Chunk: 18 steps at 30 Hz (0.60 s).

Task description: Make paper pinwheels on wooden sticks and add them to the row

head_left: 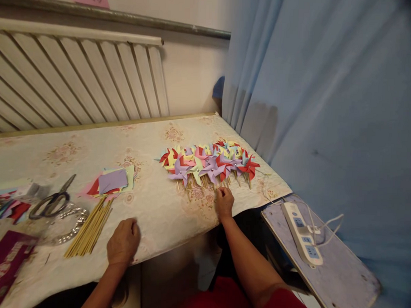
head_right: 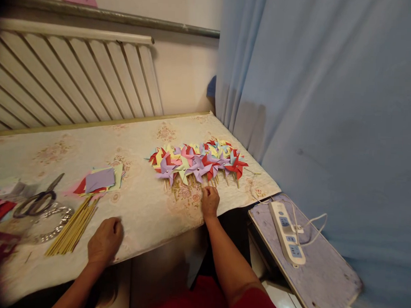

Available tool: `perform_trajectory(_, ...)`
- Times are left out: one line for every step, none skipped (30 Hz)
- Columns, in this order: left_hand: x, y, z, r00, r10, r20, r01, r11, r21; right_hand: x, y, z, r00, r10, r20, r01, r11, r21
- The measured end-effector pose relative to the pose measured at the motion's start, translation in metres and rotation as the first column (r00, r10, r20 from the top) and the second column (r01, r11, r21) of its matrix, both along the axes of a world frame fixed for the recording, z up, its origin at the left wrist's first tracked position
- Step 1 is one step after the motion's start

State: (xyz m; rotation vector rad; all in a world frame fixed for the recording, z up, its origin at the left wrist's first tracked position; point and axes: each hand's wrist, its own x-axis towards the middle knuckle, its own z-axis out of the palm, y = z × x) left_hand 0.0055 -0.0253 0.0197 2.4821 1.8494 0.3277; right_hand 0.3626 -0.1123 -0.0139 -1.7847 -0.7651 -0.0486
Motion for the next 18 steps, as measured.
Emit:
perform_trajectory(0.0001, 0.0, 0.0, 1.0, -0.001, 0.0, 0.001, 1.0, 0.003, 0.0003, 0.0003, 0.0001, 1.0, -0.002, 0.0, 0.002, 1.0, -0.003)
perform_trajectory(0.0002, 0.0, 0.0002, 1.0, -0.001, 0.0, 0.001, 1.0, 0.005, 0.0007, 0.0006, 0.0003, 1.0, -0.004, 0.001, 0.004, 1.0, -0.006)
perform_trajectory(0.0004, -0.0001, 0.0003, 1.0, 0.002, 0.0, -0.002, 1.0, 0.003, 0.001, 0.0009, 0.0005, 1.0, -0.008, 0.004, 0.008, 1.0, -0.011)
perform_trajectory(0.0005, -0.0001, 0.0006, 1.0, 0.006, 0.001, -0.006, 1.0, -0.001, 0.0014, 0.0013, 0.0006, 1.0, -0.01, 0.011, 0.01, 1.0, -0.018)
perform_trajectory(0.0007, -0.0002, 0.0009, 1.0, 0.01, 0.003, -0.01, 1.0, -0.007, 0.0018, 0.0016, 0.0006, 1.0, -0.011, 0.02, 0.012, 1.0, -0.025)
perform_trajectory(0.0009, -0.0002, 0.0012, 1.0, 0.013, 0.004, -0.012, 1.0, -0.012, 0.002, 0.0019, 0.0005, 0.999, -0.011, 0.03, 0.012, 0.999, -0.032)
perform_trajectory(0.0011, -0.0002, 0.0014, 1.0, 0.014, 0.004, -0.014, 1.0, -0.015, 0.0023, 0.0021, 0.0002, 0.999, -0.012, 0.039, 0.013, 0.999, -0.036)
perform_trajectory(0.0012, -0.0002, 0.0016, 1.0, 0.014, 0.004, -0.014, 1.0, -0.016, 0.0024, 0.0023, -0.0002, 0.999, -0.011, 0.047, 0.013, 0.999, -0.039)
perform_trajectory(0.0014, -0.0002, 0.0016, 1.0, 0.013, 0.005, -0.013, 1.0, -0.016, 0.0025, 0.0025, -0.0006, 0.999, -0.011, 0.051, 0.013, 0.999, -0.041)
perform_trajectory(0.0015, -0.0002, 0.0015, 1.0, 0.013, 0.004, -0.013, 1.0, -0.016, 0.0026, 0.0026, -0.0009, 0.998, -0.011, 0.054, 0.013, 0.999, -0.043)
perform_trajectory(0.0016, -0.0001, 0.0013, 1.0, 0.014, 0.003, -0.014, 1.0, -0.016, 0.0026, 0.0027, -0.0011, 0.998, -0.01, 0.056, 0.013, 0.999, -0.047)
perform_trajectory(0.0016, -0.0001, 0.0009, 1.0, 0.015, 0.002, -0.015, 1.0, -0.016, 0.0026, 0.0028, -0.0012, 0.998, -0.011, 0.058, 0.014, 0.999, -0.053)
perform_trajectory(0.0015, -0.0001, 0.0004, 1.0, 0.015, 0.004, -0.015, 1.0, -0.014, 0.0026, 0.0028, -0.0011, 0.998, -0.012, 0.061, 0.016, 0.998, -0.058)
perform_trajectory(0.0014, -0.0001, -0.0001, 1.0, 0.014, 0.007, -0.014, 1.0, -0.01, 0.0025, 0.0028, -0.001, 0.998, -0.014, 0.064, 0.018, 0.998, -0.064)
perform_trajectory(0.0013, -0.0001, -0.0005, 1.0, 0.012, 0.009, -0.012, 1.0, -0.006, 0.0023, 0.0028, -0.0007, 0.998, -0.014, 0.069, 0.019, 0.997, -0.07)
perform_trajectory(0.0011, -0.0002, -0.001, 1.0, 0.009, 0.01, -0.009, 1.0, -0.003, 0.0022, 0.0028, -0.0005, 0.997, -0.014, 0.074, 0.02, 0.997, -0.075)
perform_trajectory(0.0009, -0.0003, -0.0014, 1.0, 0.007, 0.011, -0.007, 1.0, 0.001, 0.0019, 0.0028, -0.0003, 0.997, -0.015, 0.078, 0.021, 0.997, -0.079)
perform_trajectory(0.0007, -0.0005, -0.0016, 1.0, 0.006, 0.013, -0.006, 1.0, 0.003, 0.0017, 0.0029, -0.0001, 0.997, -0.014, 0.081, 0.021, 0.996, -0.082)
